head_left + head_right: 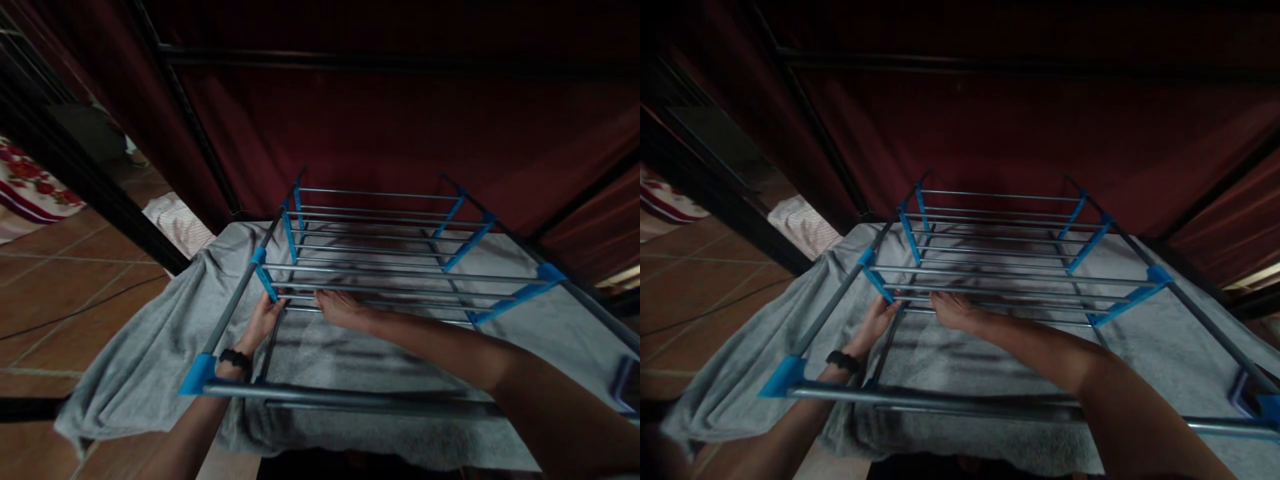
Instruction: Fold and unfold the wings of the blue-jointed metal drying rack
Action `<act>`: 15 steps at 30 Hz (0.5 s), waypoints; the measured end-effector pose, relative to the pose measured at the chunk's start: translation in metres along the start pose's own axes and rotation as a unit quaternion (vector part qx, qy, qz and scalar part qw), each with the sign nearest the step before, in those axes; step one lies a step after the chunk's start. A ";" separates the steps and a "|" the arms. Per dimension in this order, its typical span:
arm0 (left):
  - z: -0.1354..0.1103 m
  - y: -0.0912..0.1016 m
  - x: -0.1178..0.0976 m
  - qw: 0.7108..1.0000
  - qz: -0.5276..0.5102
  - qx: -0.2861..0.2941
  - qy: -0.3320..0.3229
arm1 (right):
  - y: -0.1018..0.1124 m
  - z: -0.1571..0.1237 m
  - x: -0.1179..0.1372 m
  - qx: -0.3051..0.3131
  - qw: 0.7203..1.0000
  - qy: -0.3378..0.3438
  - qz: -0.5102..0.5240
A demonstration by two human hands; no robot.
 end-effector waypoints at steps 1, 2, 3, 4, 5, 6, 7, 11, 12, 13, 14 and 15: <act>0.000 0.000 0.000 1.000 -0.001 0.001 -0.001 | 0.000 -0.001 0.000 0.001 1.000 -0.001 -0.004; 0.000 0.000 -0.001 1.000 0.000 0.002 -0.002 | 0.001 -0.002 0.001 0.002 1.000 -0.001 -0.007; 0.000 0.000 -0.001 1.000 0.001 0.002 -0.002 | 0.001 -0.002 0.001 0.002 1.000 -0.001 -0.009; 0.000 0.000 -0.002 1.000 0.002 0.001 -0.003 | 0.002 -0.003 0.002 0.001 1.000 0.000 -0.010; 0.000 0.000 -0.003 1.000 0.004 0.000 -0.004 | 0.002 -0.003 0.002 0.001 1.000 0.001 -0.011; 0.000 0.000 -0.003 1.000 0.005 -0.001 -0.004 | 0.002 -0.002 0.002 0.000 1.000 0.002 -0.011; 0.000 0.000 -0.005 1.000 0.005 0.000 -0.005 | 0.002 -0.002 0.002 0.001 1.000 0.003 -0.011; -0.002 -0.001 -0.009 1.000 -0.015 0.008 -0.008 | 0.001 0.002 -0.001 0.016 1.000 0.000 -0.006; -0.002 -0.001 -0.010 1.000 -0.023 0.009 -0.007 | 0.000 0.003 -0.002 0.022 1.000 -0.002 -0.002; -0.002 -0.001 -0.010 1.000 -0.029 0.009 -0.005 | 0.000 0.004 -0.002 0.027 1.000 -0.004 0.003; -0.003 -0.001 -0.010 0.999 -0.034 0.008 -0.003 | 0.001 0.005 -0.003 0.030 0.999 -0.007 0.009; -0.003 -0.001 -0.010 0.999 -0.037 0.007 -0.002 | 0.001 0.005 -0.004 0.032 0.999 -0.011 0.014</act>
Point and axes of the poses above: each hand's wrist, its own z-axis towards the middle knuckle, its own y-axis out of the back of the hand, x = y × z, the point moved 7 cm from there along z, towards the middle knuckle, and after that the axes turned 9 degrees about z, right-handed, at the moved point
